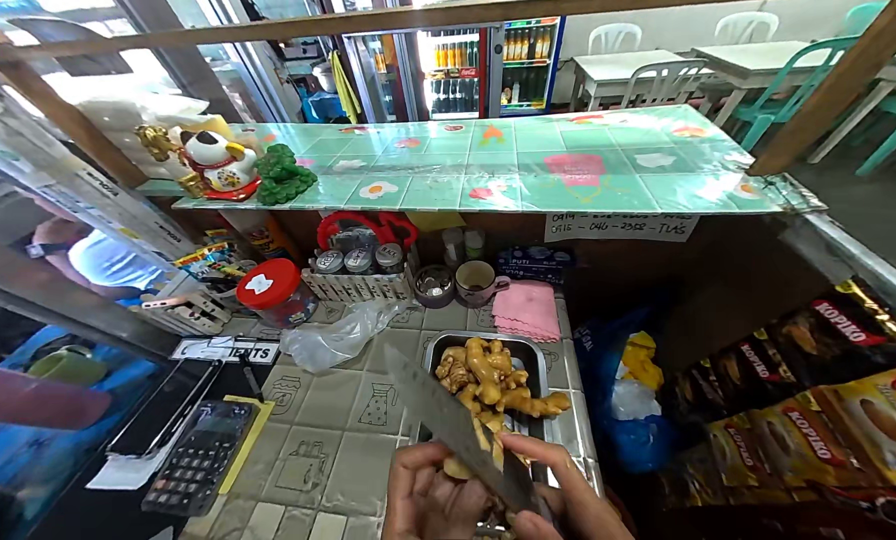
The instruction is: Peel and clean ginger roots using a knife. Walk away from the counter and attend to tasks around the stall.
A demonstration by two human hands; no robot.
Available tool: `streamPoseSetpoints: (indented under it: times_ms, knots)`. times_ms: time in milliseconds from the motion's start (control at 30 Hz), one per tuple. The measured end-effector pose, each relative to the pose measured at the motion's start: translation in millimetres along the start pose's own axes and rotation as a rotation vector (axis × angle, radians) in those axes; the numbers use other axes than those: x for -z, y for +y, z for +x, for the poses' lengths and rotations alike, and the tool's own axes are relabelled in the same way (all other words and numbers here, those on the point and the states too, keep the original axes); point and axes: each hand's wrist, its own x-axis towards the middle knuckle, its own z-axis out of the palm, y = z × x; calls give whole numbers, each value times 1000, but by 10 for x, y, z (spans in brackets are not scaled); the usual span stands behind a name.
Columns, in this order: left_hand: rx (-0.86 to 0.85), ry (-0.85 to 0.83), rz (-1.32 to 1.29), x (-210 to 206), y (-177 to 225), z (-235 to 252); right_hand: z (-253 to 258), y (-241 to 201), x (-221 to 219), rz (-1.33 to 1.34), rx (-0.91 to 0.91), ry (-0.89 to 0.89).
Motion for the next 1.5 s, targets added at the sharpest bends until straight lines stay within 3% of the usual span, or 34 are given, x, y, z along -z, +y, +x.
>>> streamPoseSetpoints:
  times_ms: [133,233,400,733,833,967,1133,1500]
  knots:
    - [12,-25,9,0,6,27,3,-15,76,132,3,-67]
    - [54,10,-70,17,4,41,-6,-66,113,53,-8,-123]
    - [2,-31,-59,45,4,65,-2,-31,108,-14,-19,-99]
    - [-22,55,19,-35,-47,33,2,29,-64,-4,29,21]
    - [12,37,37,-10,-60,57,20,51,-62,136,3,30]
    - [193,47,-112,12,-9,121,14,-1,19,357,-91,-39]
    - [209,37,-248,31,5,113,-17,-1,71,120,-35,-110]
    - [120,46,-234,-8,-72,45,10,19,21,49,5,-44]
